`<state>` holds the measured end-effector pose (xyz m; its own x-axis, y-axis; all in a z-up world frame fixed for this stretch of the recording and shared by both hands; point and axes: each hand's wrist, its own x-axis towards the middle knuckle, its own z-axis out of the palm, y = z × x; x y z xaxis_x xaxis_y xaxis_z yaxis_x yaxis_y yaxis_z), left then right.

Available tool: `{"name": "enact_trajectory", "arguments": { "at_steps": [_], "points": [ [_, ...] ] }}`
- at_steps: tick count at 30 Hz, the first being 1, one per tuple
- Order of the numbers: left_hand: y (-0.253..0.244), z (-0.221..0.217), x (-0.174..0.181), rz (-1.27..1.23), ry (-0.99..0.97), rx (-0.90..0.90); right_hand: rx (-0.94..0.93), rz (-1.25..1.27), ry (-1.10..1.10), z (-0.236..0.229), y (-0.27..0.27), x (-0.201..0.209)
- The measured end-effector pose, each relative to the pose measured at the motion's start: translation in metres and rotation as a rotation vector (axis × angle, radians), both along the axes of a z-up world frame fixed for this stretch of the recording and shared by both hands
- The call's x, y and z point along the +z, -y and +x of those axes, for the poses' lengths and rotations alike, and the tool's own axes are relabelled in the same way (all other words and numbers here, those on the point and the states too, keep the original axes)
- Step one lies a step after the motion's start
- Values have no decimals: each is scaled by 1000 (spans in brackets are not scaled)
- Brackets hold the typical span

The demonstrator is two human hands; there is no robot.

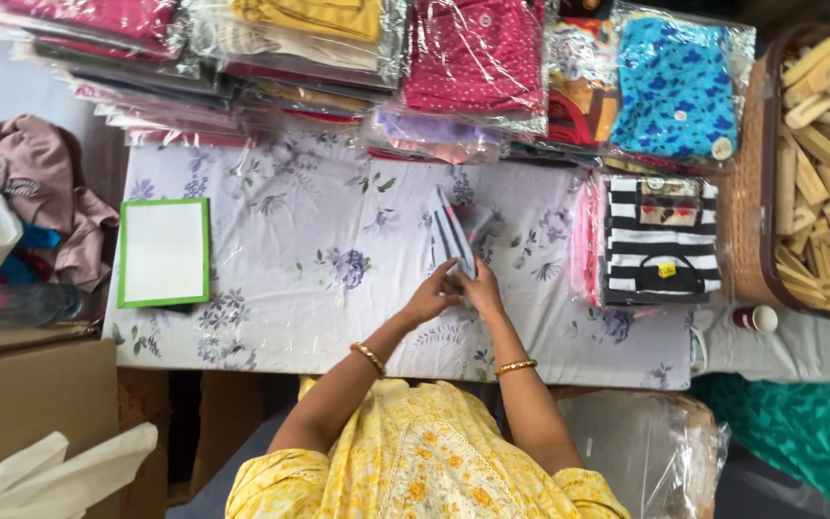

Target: Fold and pack several items of clothing into plastic bags on a work table.

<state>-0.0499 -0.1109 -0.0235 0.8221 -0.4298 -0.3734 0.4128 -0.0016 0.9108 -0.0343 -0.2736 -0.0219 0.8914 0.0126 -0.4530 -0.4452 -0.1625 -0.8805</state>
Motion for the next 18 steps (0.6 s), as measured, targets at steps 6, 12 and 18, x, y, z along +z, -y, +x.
{"name": "enact_trajectory", "arguments": {
  "at_steps": [6,12,18],
  "points": [
    [-178,-19,-17,887,583,-60,-11,-119,28,-9,21,7],
    [-273,-52,52,1442,83,-330,117,-300,186,-26,51,32],
    [-207,-42,11,1345,39,-50,168,-572,156,-24,68,70]
  ]
}}
